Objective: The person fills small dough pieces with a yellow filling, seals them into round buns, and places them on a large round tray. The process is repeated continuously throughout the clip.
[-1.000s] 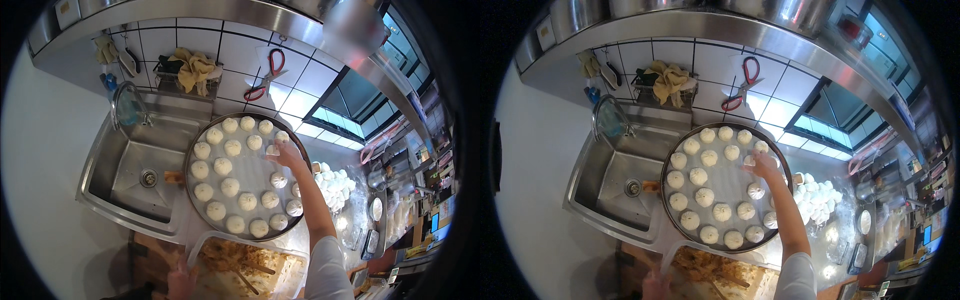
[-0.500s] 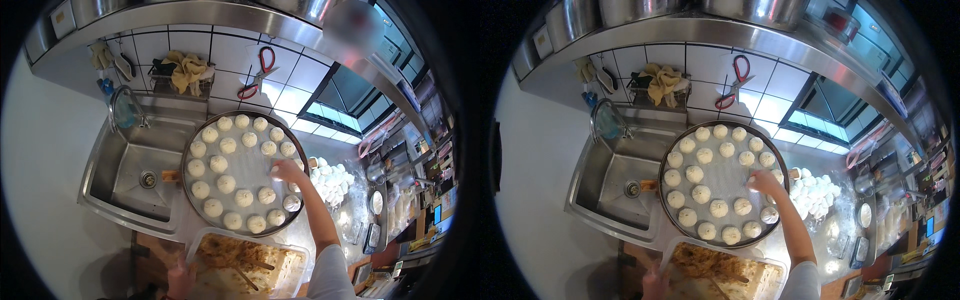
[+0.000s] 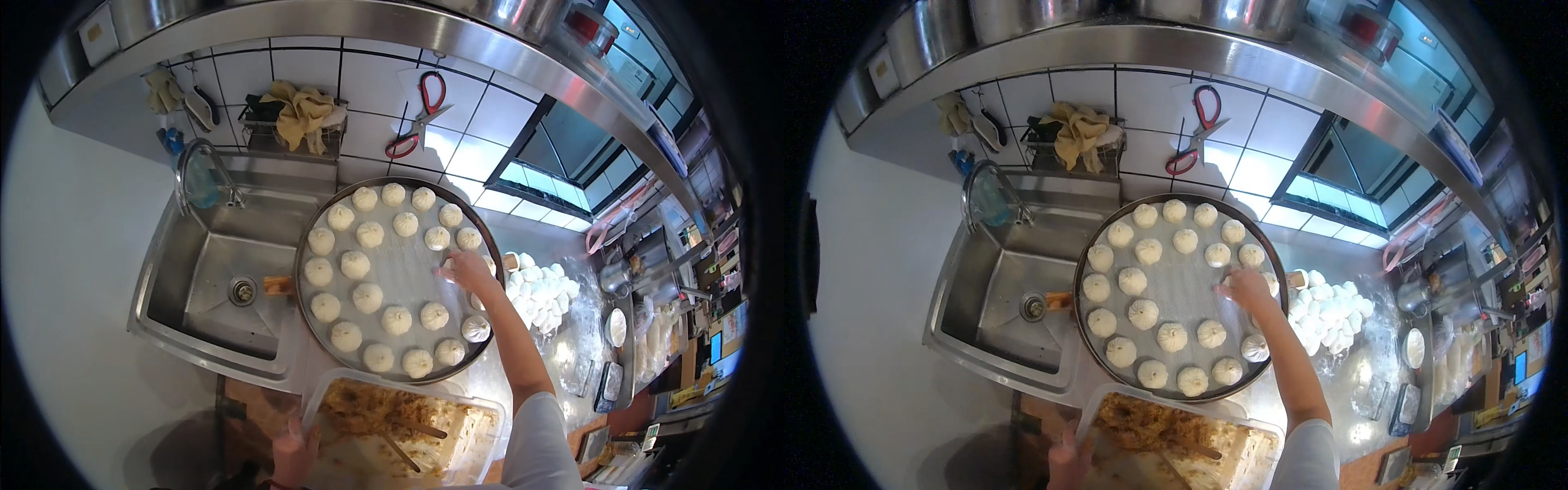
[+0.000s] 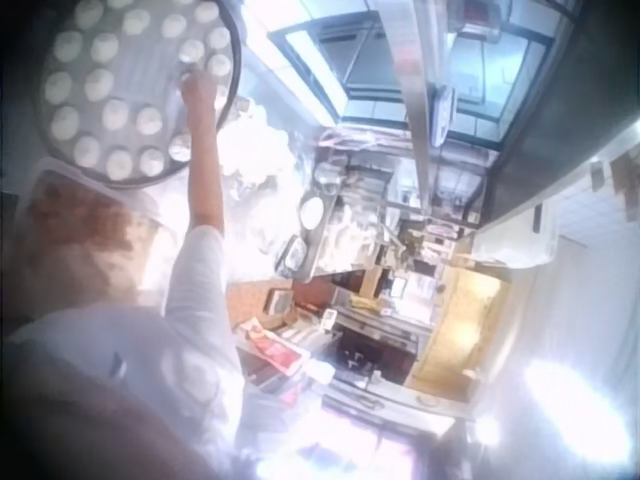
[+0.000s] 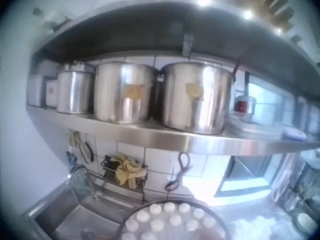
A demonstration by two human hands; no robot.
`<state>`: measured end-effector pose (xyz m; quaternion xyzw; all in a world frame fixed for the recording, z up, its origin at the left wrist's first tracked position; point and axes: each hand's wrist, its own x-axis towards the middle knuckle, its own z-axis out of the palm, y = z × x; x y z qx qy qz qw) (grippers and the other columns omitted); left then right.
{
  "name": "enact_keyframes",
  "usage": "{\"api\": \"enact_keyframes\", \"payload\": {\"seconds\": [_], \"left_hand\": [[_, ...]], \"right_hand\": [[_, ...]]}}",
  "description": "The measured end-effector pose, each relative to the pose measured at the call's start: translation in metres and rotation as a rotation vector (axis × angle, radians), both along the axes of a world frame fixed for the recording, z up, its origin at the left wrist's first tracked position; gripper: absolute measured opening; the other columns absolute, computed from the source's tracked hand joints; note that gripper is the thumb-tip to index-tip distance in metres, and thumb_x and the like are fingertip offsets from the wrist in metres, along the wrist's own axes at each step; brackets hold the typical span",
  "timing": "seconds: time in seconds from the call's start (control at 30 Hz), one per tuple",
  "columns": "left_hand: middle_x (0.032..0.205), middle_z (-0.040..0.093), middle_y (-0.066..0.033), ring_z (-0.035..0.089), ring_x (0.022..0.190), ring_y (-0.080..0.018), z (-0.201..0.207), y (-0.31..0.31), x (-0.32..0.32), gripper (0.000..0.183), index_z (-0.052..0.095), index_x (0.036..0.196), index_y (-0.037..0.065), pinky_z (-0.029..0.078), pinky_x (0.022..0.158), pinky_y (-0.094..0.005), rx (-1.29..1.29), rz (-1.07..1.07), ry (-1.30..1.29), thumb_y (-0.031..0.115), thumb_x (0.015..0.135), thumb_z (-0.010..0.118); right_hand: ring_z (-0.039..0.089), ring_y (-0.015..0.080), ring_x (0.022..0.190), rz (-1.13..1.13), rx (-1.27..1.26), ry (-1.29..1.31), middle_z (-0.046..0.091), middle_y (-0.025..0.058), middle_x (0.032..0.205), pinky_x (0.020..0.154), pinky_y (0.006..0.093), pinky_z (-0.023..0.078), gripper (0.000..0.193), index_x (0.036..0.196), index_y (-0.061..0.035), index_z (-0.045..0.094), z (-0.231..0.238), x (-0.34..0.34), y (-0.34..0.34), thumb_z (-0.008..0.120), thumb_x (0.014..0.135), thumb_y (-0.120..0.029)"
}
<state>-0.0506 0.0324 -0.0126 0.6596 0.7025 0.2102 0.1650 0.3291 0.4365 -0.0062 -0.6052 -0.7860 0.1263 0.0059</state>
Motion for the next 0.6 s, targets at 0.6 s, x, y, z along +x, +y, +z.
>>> {"api": "enact_keyframes", "payload": {"seconds": [0.6], "left_hand": [[0.081,0.066,-0.0186,0.065,0.064,-0.0374,-0.008,0.003,0.000,0.071,0.048,0.140,0.001,0.052,0.056,-0.0445,0.011,0.018,-0.035,0.025,0.081,0.078]], "right_hand": [[0.052,0.0332,0.128,0.304,0.007,0.058,0.057,0.0153,0.134,0.111,0.0447,0.043,0.071,0.139,-0.0154,0.055,0.044,-0.034,-0.101,0.083,0.077,-0.039]]}}
